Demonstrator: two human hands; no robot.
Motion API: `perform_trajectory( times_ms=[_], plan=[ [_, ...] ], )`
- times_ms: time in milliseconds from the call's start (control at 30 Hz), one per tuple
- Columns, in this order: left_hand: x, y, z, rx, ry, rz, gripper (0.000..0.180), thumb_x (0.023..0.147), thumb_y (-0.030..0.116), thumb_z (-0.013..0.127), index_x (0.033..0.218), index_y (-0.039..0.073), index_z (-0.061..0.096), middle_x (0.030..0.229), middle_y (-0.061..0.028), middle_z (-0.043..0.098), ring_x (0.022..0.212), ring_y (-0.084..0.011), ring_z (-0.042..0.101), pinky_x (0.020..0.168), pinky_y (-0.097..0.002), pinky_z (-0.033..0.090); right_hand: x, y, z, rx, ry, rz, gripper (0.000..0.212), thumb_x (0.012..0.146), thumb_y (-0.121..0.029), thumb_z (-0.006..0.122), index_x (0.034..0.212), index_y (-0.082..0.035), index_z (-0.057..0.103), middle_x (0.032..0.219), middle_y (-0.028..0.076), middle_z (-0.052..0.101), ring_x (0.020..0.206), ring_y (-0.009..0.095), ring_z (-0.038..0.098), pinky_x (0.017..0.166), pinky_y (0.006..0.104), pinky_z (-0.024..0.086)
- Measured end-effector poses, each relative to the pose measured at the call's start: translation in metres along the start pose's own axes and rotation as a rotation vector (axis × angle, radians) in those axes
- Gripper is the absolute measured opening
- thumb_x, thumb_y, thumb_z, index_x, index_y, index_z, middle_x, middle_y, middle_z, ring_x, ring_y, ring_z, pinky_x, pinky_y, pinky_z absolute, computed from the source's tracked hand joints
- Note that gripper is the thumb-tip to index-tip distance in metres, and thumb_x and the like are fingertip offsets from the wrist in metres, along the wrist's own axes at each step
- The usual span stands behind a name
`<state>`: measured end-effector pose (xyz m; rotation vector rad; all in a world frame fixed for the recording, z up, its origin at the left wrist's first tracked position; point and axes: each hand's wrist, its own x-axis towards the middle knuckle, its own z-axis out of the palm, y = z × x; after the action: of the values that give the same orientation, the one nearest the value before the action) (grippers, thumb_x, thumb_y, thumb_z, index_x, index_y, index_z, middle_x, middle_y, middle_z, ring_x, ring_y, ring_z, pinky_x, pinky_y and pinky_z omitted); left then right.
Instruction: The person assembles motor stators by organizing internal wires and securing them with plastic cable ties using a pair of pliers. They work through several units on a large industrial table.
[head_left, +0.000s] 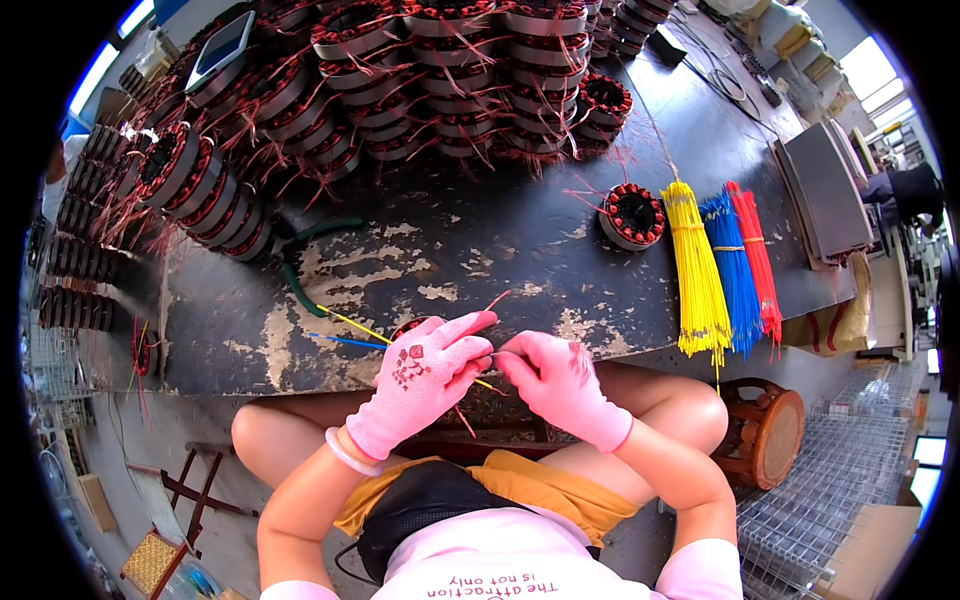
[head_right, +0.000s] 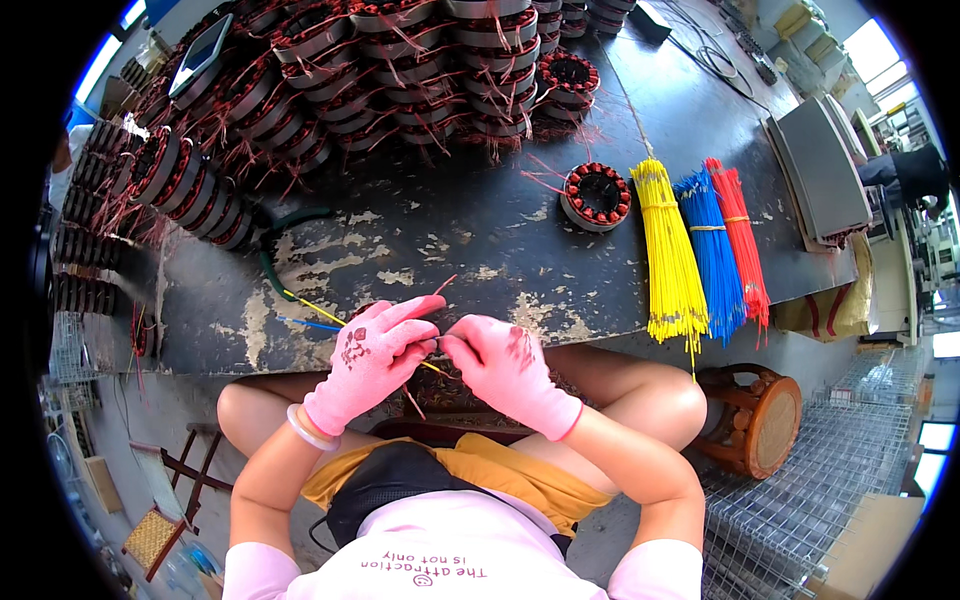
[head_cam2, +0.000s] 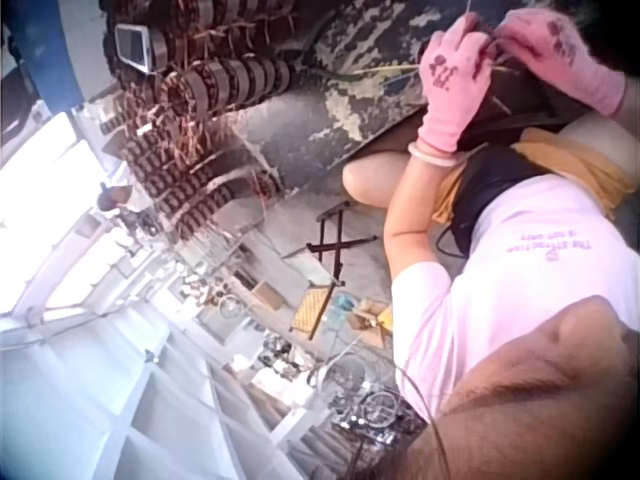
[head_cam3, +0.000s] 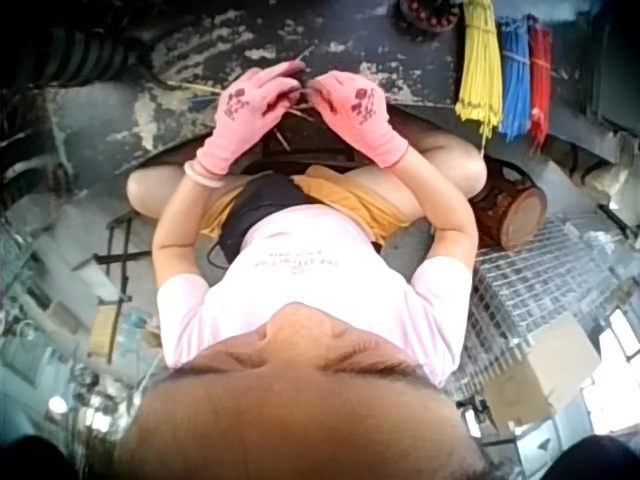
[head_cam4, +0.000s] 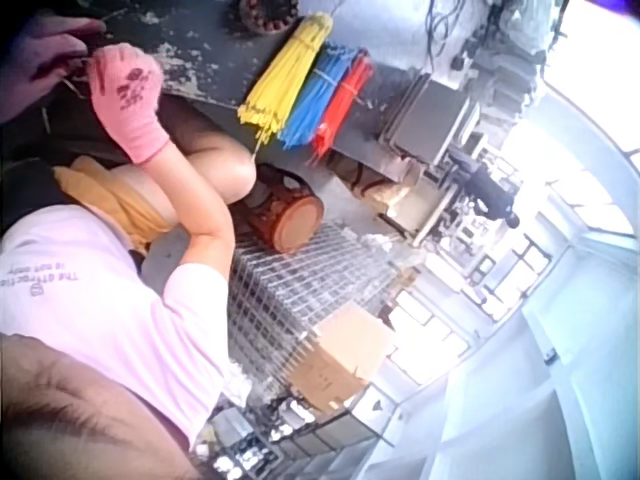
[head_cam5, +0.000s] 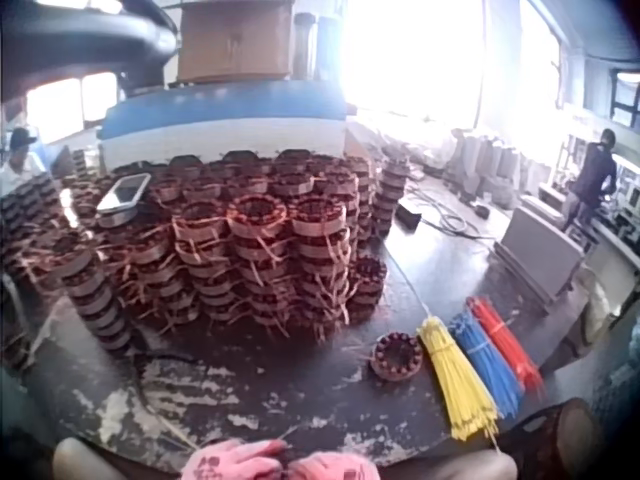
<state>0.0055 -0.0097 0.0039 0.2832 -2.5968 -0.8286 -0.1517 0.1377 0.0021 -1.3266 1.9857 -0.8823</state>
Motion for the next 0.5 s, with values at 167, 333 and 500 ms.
perform_trajectory(
  times_ms=[167,333,500],
  plan=[
    [0.000,0.002,-0.002,-0.024,0.014,-0.007,0.021,0.078,0.004,0.076,0.097,0.009,0.068,0.128,-0.0055,0.071,0.087,-0.0287,0.067,0.079,-0.0397,0.056,0.002,0.002,-0.015,0.427,-0.226,0.223,0.018,0.093,-0.020,0.067,0.108,-0.009,0.069,0.091,0.009,0.070,0.078,0.027,0.066,0.070,0.0343,0.052],
    [0.000,0.003,-0.002,-0.010,0.007,-0.018,0.020,0.078,0.005,0.076,0.096,0.009,0.068,0.129,-0.0053,0.071,0.087,-0.0281,0.067,0.079,-0.0396,0.056,0.010,-0.002,-0.026,-0.732,0.013,-0.503,0.034,0.083,-0.027,0.076,0.114,-0.015,0.066,0.094,0.004,0.063,0.088,0.023,0.065,0.075,0.0376,0.052],
    [0.001,0.003,-0.003,-0.023,-0.015,-0.022,0.020,0.078,0.005,0.076,0.096,0.009,0.068,0.129,-0.0053,0.071,0.088,-0.0281,0.067,0.079,-0.0394,0.056,0.018,-0.003,-0.025,-0.386,-0.114,-0.392,0.017,0.091,-0.025,0.072,0.099,-0.012,0.066,0.087,0.001,0.066,0.074,0.014,0.062,0.065,0.0311,0.050]
  ],
)
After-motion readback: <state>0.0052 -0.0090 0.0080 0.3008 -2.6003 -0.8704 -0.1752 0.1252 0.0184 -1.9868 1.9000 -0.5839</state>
